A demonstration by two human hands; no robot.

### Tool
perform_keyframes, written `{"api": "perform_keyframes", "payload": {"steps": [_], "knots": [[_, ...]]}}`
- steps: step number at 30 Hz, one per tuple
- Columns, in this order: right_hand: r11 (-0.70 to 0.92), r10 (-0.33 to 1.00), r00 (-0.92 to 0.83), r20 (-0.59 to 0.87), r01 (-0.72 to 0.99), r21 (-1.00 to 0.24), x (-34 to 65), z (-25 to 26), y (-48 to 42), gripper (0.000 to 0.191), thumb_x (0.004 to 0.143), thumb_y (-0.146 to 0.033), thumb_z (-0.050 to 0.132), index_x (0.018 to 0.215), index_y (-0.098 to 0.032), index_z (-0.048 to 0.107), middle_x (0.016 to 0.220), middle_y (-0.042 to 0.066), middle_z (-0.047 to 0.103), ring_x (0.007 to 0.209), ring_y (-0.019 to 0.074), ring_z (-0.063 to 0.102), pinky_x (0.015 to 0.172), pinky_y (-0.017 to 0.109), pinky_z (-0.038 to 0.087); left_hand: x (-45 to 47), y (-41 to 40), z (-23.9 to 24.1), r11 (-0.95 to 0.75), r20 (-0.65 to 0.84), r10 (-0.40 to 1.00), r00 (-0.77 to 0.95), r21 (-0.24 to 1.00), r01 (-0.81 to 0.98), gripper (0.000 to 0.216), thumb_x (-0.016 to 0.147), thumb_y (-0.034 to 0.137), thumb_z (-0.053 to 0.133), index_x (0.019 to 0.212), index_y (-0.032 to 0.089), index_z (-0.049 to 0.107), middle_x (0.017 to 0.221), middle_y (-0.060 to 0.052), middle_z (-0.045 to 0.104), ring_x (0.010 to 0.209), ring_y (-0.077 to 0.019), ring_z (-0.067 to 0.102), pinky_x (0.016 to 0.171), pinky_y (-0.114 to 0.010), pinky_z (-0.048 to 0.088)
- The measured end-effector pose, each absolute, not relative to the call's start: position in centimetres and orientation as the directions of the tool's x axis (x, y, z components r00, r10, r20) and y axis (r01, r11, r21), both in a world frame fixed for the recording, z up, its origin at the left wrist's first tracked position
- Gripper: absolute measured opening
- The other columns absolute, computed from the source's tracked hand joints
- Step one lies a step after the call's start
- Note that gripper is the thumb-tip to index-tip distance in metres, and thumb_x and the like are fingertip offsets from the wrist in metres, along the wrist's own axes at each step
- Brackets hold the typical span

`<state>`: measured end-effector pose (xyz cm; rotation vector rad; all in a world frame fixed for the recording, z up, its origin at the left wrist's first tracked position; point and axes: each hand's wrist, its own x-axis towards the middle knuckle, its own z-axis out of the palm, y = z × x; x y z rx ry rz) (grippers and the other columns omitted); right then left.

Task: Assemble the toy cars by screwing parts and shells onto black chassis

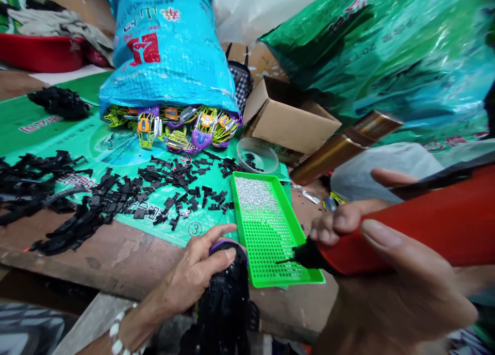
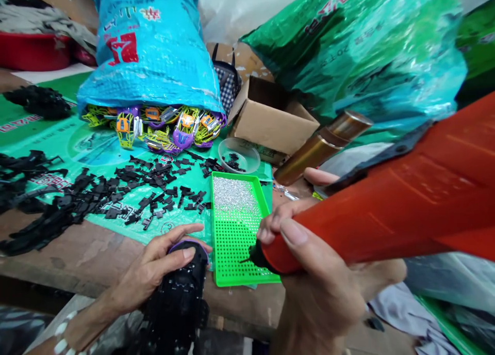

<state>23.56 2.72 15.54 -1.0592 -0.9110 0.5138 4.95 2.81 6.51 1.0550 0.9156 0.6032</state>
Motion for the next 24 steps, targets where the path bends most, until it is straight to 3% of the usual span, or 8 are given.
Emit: {"api": "perform_keyframes", "payload": {"steps": [5, 10, 15, 20, 24], "knots": [[0.45, 0.751, 0.519, 0.409, 0.052, -0.892, 23.6, 15.7, 2.7, 0.043, 0.061, -0.019, 0.071, 0.104, -0.018, 0.067, 0.055, -0.003, 0.062, 0.039, 0.0168, 0.053, 0.04, 0.034, 0.044, 4.6, 1.6, 7.4, 0.255, -0.329, 0.809, 0.486, 0.943, 0.214, 0.047, 0.09, 0.054, 0.051, 0.131, 0.034, 0.061, 0.12, -0.004, 0.069, 0.117, -0.0302, 0.052, 0.102, -0.044, 0.034], [0.466, 0.735, 0.509, 0.448, 0.102, -0.879, 22.8, 16.1, 2.9, 0.022, 0.062, -0.018, 0.071, 0.083, -0.018, 0.069, 0.056, -0.004, 0.061, 0.039, 0.0159, 0.053, 0.039, 0.032, 0.043, 4.1, 0.7, 7.8, 0.137, -0.284, 0.783, 0.553, 0.947, 0.292, 0.053, 0.093, 0.054, 0.043, 0.141, 0.033, 0.051, 0.134, -0.003, 0.063, 0.122, -0.0291, 0.049, 0.107, -0.041, 0.029], [0.478, 0.768, 0.448, 0.458, 0.075, -0.875, 21.8, 16.2, 3.4, 0.028, 0.064, -0.021, 0.074, 0.091, -0.019, 0.069, 0.061, -0.004, 0.062, 0.044, 0.0152, 0.057, 0.044, 0.032, 0.047, 3.0, -0.4, 8.2, 0.205, -0.348, 0.739, 0.576, 0.932, 0.3, 0.055, 0.094, 0.056, 0.04, 0.147, 0.039, 0.037, 0.135, -0.001, 0.059, 0.123, -0.0275, 0.049, 0.106, -0.041, 0.029], [0.479, 0.812, 0.326, 0.484, 0.102, -0.872, 20.5, 15.4, 4.0, 0.037, 0.073, -0.031, 0.076, 0.108, -0.023, 0.067, 0.072, -0.002, 0.067, 0.06, 0.0184, 0.067, 0.061, 0.036, 0.055, 1.2, -1.4, 8.1, 0.276, -0.355, 0.746, 0.563, 0.935, 0.224, 0.054, 0.092, 0.053, 0.047, 0.143, 0.036, 0.039, 0.123, -0.001, 0.066, 0.122, -0.0258, 0.051, 0.106, -0.038, 0.029], [0.383, 0.85, 0.33, 0.411, 0.149, -0.912, 19.5, 13.4, 3.2, 0.042, 0.076, -0.034, 0.077, 0.115, -0.03, 0.063, 0.094, -0.001, 0.071, 0.085, 0.02, 0.07, 0.083, 0.04, 0.056, 0.2, -2.0, 7.6, 0.284, -0.354, 0.774, 0.525, 0.935, 0.212, 0.051, 0.092, 0.052, 0.049, 0.14, 0.034, 0.042, 0.124, -0.001, 0.066, 0.121, -0.026, 0.051, 0.104, -0.037, 0.029]]}}
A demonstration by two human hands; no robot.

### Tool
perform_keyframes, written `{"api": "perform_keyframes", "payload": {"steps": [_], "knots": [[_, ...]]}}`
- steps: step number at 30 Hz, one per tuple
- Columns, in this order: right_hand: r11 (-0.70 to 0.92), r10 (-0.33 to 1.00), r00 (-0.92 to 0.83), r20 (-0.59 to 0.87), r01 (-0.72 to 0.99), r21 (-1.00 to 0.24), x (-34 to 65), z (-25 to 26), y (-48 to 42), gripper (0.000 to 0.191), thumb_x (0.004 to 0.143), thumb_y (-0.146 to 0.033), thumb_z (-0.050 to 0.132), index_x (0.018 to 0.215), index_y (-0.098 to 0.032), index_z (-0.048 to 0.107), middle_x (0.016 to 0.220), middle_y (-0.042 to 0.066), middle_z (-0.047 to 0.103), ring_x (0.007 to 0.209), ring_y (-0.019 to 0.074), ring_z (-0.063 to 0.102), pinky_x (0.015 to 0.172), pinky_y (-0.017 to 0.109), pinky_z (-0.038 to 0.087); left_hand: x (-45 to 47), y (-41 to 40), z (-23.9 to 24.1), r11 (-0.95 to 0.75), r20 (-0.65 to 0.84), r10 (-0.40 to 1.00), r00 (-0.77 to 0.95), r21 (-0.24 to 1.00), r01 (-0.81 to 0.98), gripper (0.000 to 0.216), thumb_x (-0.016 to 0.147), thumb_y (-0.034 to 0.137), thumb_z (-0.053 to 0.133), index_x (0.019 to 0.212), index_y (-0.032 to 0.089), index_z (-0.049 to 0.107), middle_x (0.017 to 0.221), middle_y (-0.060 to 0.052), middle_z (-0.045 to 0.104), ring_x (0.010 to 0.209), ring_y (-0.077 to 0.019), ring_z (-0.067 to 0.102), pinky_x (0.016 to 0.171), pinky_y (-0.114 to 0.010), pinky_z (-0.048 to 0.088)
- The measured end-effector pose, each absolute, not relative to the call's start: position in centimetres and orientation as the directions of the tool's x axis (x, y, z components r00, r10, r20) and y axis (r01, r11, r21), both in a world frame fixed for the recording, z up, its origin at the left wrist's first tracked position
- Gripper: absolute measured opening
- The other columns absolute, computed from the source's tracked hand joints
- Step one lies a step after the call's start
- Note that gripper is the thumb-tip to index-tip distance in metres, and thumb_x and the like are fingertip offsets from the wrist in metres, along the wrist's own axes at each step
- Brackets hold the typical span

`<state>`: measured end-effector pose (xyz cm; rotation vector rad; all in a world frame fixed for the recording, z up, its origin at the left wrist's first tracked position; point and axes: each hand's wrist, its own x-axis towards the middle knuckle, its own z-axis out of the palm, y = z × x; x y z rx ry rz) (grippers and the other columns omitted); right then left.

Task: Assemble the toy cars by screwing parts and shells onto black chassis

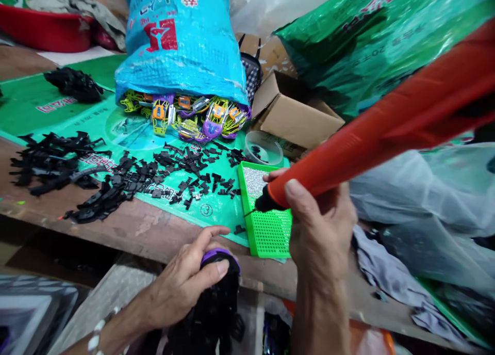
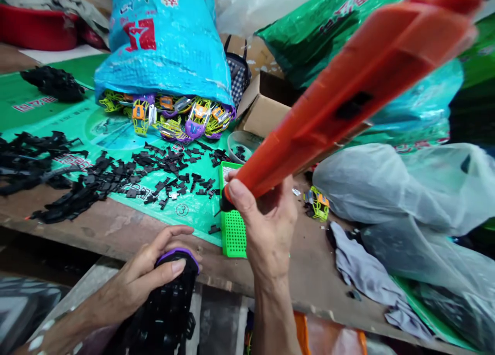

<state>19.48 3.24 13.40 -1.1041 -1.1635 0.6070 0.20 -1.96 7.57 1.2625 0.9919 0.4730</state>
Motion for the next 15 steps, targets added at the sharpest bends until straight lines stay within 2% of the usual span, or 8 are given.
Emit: {"api": "perform_keyframes", "payload": {"steps": [2, 4, 6, 8, 11, 15], "knots": [[0.311, 0.854, 0.356, 0.38, 0.237, -0.92, 19.1, 12.1, 1.8, 0.063, 0.073, -0.033, 0.079, 0.131, -0.033, 0.054, 0.118, 0.002, 0.068, 0.107, 0.0201, 0.066, 0.097, 0.041, 0.052, -0.1, -2.2, 7.5, 0.278, -0.347, 0.791, 0.503, 0.938, 0.21, 0.051, 0.092, 0.053, 0.049, 0.139, 0.034, 0.044, 0.125, -0.002, 0.066, 0.119, -0.0266, 0.053, 0.103, -0.037, 0.03], [0.231, 0.863, 0.38, 0.334, 0.29, -0.929, 18.7, 10.9, -0.3, 0.082, 0.072, -0.034, 0.08, 0.144, -0.036, 0.04, 0.137, 0.004, 0.058, 0.122, 0.0204, 0.058, 0.103, 0.041, 0.048, -0.5, -2.4, 7.6, 0.267, -0.337, 0.812, 0.476, 0.941, 0.209, 0.051, 0.091, 0.055, 0.049, 0.138, 0.034, 0.045, 0.125, -0.002, 0.065, 0.117, -0.027, 0.053, 0.101, -0.037, 0.031], [0.131, 0.896, 0.371, 0.244, 0.302, -0.944, 18.3, 9.8, -2.7, 0.073, 0.075, -0.035, 0.077, 0.141, -0.035, 0.046, 0.136, 0.006, 0.059, 0.112, 0.0202, 0.064, 0.091, 0.038, 0.056, -0.7, -2.5, 7.7, 0.26, -0.326, 0.815, 0.478, 0.944, 0.202, 0.052, 0.092, 0.056, 0.048, 0.139, 0.033, 0.045, 0.124, -0.002, 0.066, 0.116, -0.0266, 0.054, 0.1, -0.036, 0.032], [0.029, 0.974, 0.204, 0.094, 0.301, -0.953, 17.8, 9.0, -4.7, 0.049, 0.08, -0.036, 0.073, 0.127, -0.03, 0.062, 0.114, 0.006, 0.071, 0.094, 0.0198, 0.07, 0.079, 0.034, 0.061, -0.9, -2.5, 7.6, 0.241, -0.308, 0.812, 0.496, 0.951, 0.196, 0.053, 0.093, 0.056, 0.045, 0.14, 0.033, 0.042, 0.126, -0.002, 0.065, 0.118, -0.0259, 0.054, 0.102, -0.036, 0.032], [-0.08, 0.997, 0.024, -0.076, 0.291, -0.953, 16.6, 8.3, -6.3, 0.032, 0.084, -0.037, 0.068, 0.114, -0.026, 0.071, 0.11, 0.008, 0.072, 0.101, 0.0228, 0.069, 0.083, 0.033, 0.06, -1.0, -2.7, 7.3, 0.148, -0.256, 0.819, 0.513, 0.959, 0.242, 0.049, 0.097, 0.05, 0.038, 0.143, 0.031, 0.035, 0.133, -0.004, 0.061, 0.118, -0.0242, 0.056, 0.103, -0.036, 0.035], [-0.186, 0.982, 0.022, -0.186, 0.183, -0.965, 15.3, 8.0, -7.1, 0.028, 0.083, -0.034, 0.07, 0.11, -0.029, 0.075, 0.113, 0.006, 0.072, 0.111, 0.0234, 0.065, 0.092, 0.03, 0.056, -0.9, -3.7, 6.8, -0.061, -0.123, 0.844, 0.522, 0.944, 0.323, 0.038, 0.101, 0.038, 0.028, 0.135, 0.025, 0.037, 0.129, -0.007, 0.062, 0.114, -0.021, 0.06, 0.101, -0.035, 0.04]]}}
